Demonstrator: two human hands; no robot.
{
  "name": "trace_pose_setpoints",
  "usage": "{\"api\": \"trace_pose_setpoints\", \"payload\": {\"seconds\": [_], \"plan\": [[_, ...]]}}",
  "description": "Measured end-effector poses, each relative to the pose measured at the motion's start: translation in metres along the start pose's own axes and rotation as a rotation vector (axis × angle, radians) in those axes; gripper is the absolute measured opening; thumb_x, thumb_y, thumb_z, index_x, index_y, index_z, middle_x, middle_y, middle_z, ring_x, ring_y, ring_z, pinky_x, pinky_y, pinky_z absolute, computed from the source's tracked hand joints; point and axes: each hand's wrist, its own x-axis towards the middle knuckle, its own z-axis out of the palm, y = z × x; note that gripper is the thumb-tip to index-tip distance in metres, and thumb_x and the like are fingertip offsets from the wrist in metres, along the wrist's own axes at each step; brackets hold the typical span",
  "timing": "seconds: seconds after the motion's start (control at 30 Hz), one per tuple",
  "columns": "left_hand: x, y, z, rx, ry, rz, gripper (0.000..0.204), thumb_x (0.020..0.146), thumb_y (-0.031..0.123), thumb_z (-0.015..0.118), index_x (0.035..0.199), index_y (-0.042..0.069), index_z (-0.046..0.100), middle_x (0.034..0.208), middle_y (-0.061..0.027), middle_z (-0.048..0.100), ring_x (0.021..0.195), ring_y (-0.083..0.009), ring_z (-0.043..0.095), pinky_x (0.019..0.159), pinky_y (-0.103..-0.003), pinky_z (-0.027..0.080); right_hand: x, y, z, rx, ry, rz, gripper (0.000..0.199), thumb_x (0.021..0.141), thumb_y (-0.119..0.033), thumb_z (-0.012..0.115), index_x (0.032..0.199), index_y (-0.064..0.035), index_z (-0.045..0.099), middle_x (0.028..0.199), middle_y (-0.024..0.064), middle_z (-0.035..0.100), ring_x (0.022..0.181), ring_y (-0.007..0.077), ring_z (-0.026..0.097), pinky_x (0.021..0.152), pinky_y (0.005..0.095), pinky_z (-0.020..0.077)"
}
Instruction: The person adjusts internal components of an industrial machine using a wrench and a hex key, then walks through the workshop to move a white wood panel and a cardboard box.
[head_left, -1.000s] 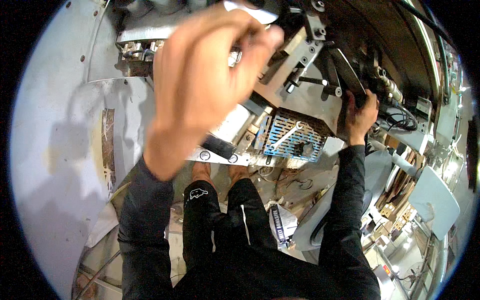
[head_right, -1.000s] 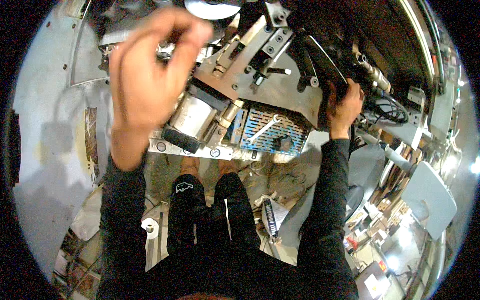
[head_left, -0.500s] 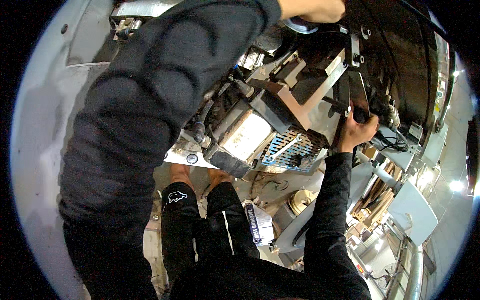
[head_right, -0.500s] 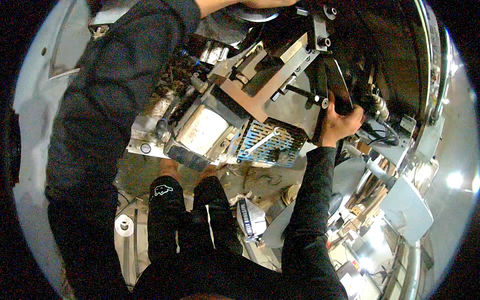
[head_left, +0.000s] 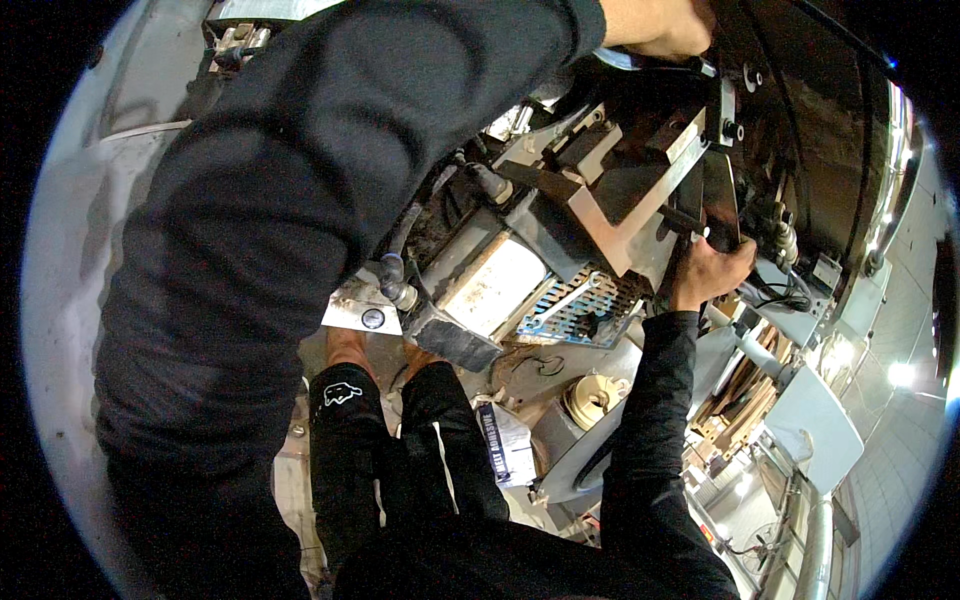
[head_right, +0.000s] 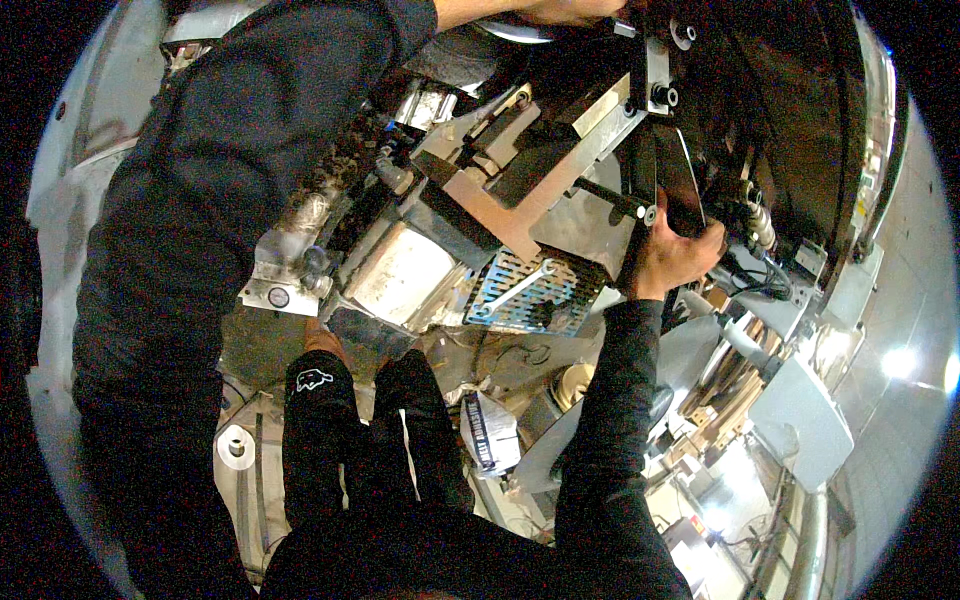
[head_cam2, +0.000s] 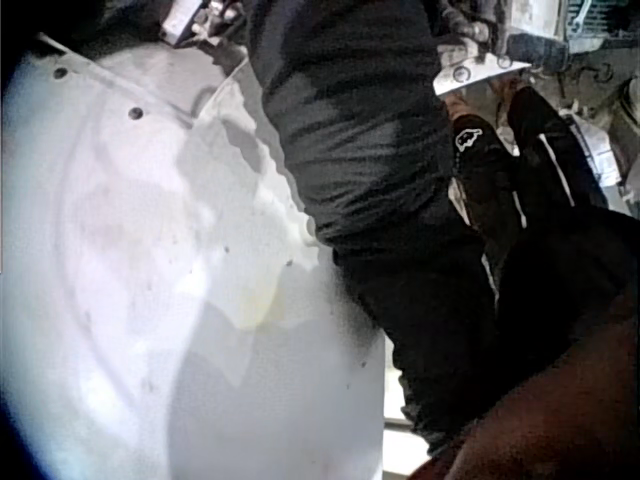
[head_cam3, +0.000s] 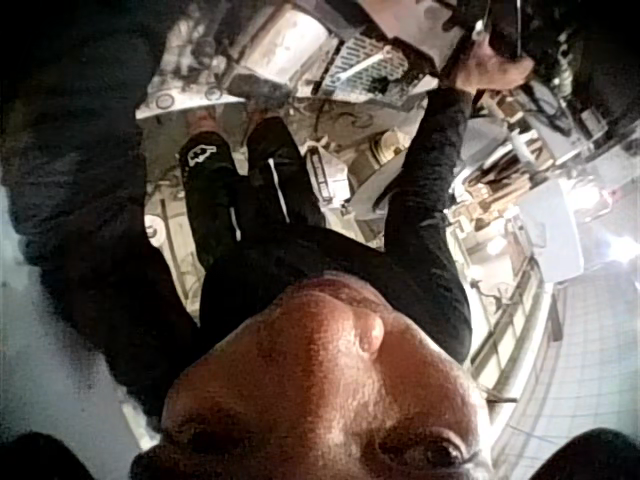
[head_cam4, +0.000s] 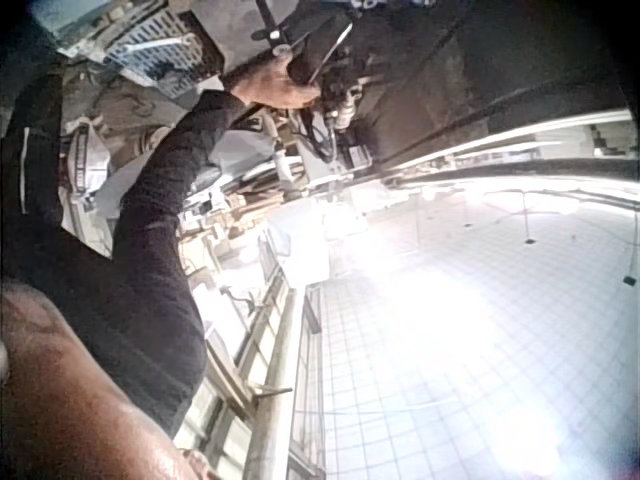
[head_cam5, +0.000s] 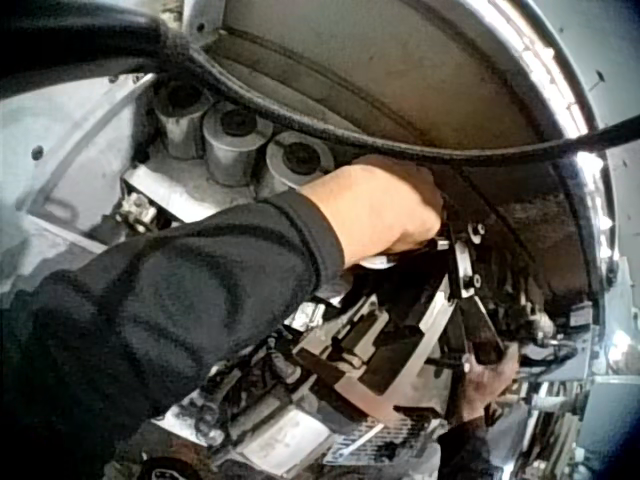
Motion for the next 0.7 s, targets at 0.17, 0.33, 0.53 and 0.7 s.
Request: {"api": "trace_pose_setpoints", "payload": {"seconds": [0.17, 0.33, 0.53, 0.7], "plan": [[-0.009, 0.005, 0.018, 0.023, 0.209, -0.008, 0.025, 0.088, 0.017, 0.063, 0.106, 0.007, 0.079, 0.113, -0.0136, 0.075, 0.107, -0.0309, 0.071, 0.090, -0.044, 0.057, 0.001, -0.010, 0.001, -0.053, 0.023, 0.053, 0.044, 0.066, -0.022, 0.078, 0.079, -0.0016, 0.041, 0.070, 0.0173, 0.050, 0.063, 0.0411, 0.048, 0.066, 0.0513, 0.0420], [-0.013, 0.005, 0.034, 0.044, 0.409, -0.012, 0.022, 0.086, 0.018, 0.064, 0.100, 0.008, 0.078, 0.108, -0.0117, 0.075, 0.102, -0.0292, 0.072, 0.086, -0.043, 0.058, 0.002, -0.009, -0.002, -0.029, 0.019, -0.016, 0.050, 0.066, -0.028, 0.084, 0.081, -0.0019, 0.044, 0.072, 0.0175, 0.052, 0.067, 0.0422, 0.052, 0.066, 0.0516, 0.0420], [-0.012, 0.005, 0.044, 0.049, 0.548, -0.028, 0.019, 0.084, 0.019, 0.064, 0.094, 0.009, 0.077, 0.101, -0.0095, 0.076, 0.096, -0.0272, 0.073, 0.081, -0.041, 0.059, 0.002, -0.002, 0.002, -0.106, 0.034, -0.048, 0.073, 0.061, -0.057, 0.096, 0.077, -0.0006, 0.053, 0.077, 0.0181, 0.062, 0.073, 0.0432, 0.061, 0.068, 0.0517, 0.0478], [-0.018, 0.005, 0.044, 0.052, 0.627, -0.007, 0.016, 0.087, 0.018, 0.062, 0.092, 0.008, 0.074, 0.095, -0.0097, 0.074, 0.087, -0.0256, 0.072, 0.074, -0.040, 0.058, -0.001, -0.001, 0.002, -0.083, 0.017, -0.062, 0.060, 0.067, -0.041, 0.090, 0.087, -0.0018, 0.049, 0.081, 0.0172, 0.058, 0.078, 0.0418, 0.058, 0.072, 0.0515, 0.0432]]}}
